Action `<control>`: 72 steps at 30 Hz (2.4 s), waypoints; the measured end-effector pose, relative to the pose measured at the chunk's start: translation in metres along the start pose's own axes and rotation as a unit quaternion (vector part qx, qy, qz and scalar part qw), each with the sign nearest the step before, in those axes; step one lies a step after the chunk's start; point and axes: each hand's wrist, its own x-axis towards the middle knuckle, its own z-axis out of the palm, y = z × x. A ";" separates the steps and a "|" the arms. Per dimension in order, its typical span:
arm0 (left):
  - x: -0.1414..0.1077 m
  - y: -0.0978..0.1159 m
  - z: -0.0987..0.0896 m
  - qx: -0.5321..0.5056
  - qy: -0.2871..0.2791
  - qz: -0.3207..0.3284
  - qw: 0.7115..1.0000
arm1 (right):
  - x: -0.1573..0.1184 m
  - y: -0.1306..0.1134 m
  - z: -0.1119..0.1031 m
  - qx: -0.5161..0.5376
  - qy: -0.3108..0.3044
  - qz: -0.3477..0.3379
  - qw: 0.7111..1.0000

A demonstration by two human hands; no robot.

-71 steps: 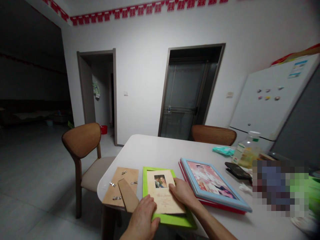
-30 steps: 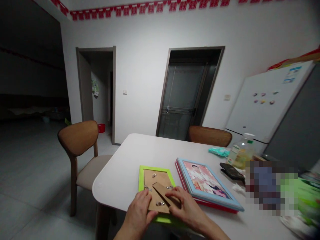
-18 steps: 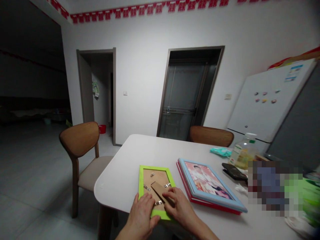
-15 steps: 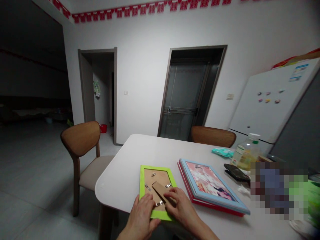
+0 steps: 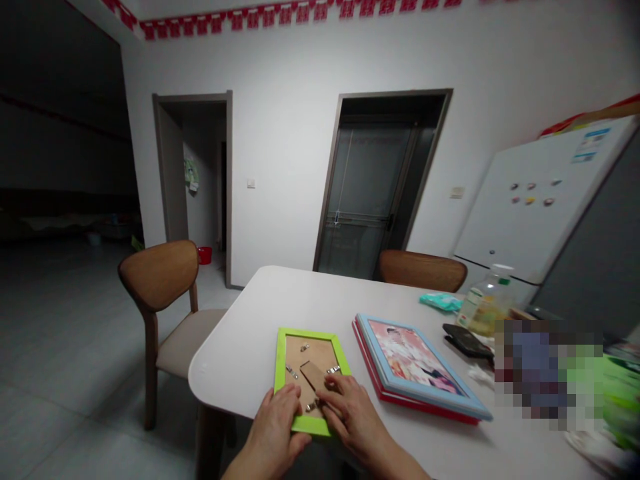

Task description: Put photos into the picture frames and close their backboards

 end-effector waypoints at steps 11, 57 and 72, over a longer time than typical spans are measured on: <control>0.004 -0.009 0.005 -0.009 0.018 0.013 1.000 | 0.000 -0.020 -0.017 0.010 -0.062 -0.054 0.997; -0.005 -0.008 0.008 0.014 0.025 0.023 0.999 | 0.066 -0.003 0.019 -0.022 -0.002 0.009 1.000; -0.005 -0.007 0.008 0.005 0.036 0.031 0.999 | 0.080 -0.003 0.032 -0.006 -0.022 -0.011 1.000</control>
